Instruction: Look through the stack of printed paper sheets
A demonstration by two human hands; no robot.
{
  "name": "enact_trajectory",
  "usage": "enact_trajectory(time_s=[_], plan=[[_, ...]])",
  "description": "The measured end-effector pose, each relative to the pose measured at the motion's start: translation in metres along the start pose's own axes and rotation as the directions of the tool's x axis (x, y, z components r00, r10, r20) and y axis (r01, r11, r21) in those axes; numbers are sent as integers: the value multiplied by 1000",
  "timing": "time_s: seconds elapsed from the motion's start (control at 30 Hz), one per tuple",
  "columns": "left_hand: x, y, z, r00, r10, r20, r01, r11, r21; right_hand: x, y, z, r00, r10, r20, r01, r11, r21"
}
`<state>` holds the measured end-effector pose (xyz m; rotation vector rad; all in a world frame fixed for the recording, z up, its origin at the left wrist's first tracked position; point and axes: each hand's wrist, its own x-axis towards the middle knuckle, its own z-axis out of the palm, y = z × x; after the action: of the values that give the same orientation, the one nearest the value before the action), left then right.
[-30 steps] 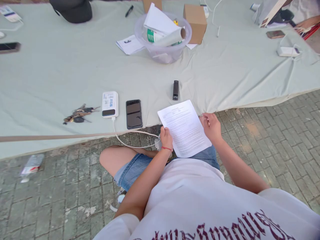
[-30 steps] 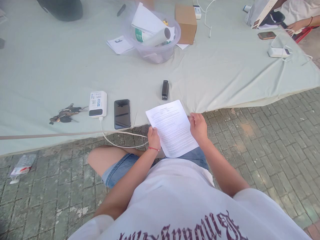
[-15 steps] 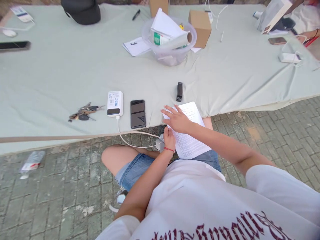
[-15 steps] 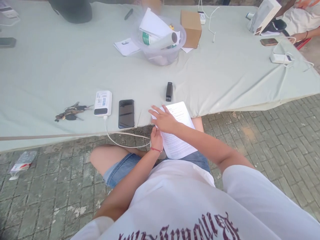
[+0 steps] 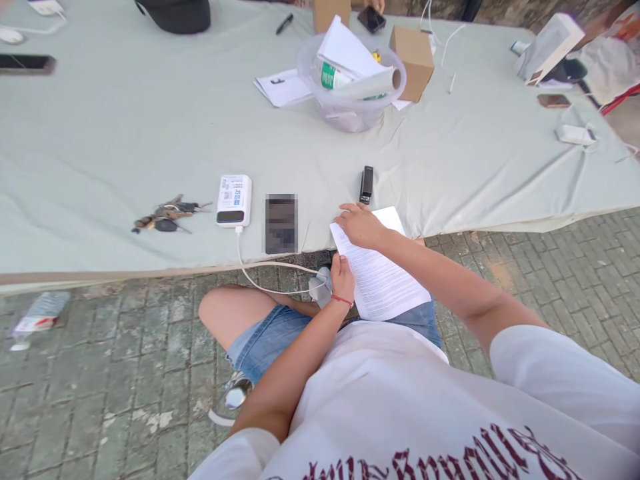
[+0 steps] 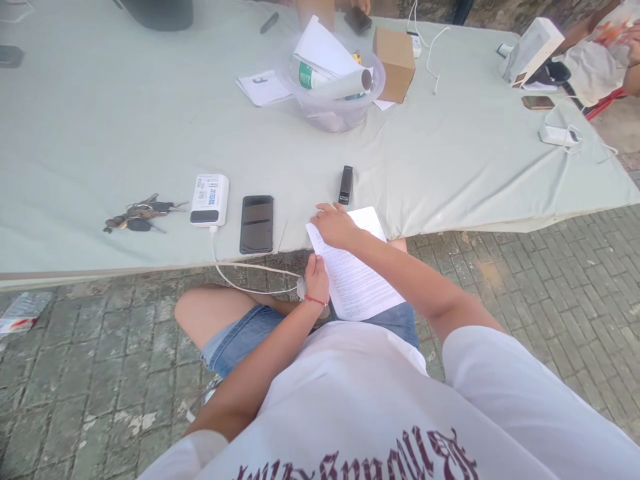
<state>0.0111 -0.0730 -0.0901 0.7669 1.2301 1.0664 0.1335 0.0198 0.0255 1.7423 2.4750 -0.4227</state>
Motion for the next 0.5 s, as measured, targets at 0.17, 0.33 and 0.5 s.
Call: enact_trajectory(time_s=[0.17,0.33,0.5], plan=[[0,-3,0,1000,-2,-18,2,1000,10,-3,-9,-3,999,-6,51,8,999,-50],[-2,3,-1,1000,24,-11,-24,1000,16,4,-4,-3,997,44,67,-42,999,-29],[-4,7,-3,995,98,36,-101,992,70,12,4,2,992,106,71,-109,993,39]])
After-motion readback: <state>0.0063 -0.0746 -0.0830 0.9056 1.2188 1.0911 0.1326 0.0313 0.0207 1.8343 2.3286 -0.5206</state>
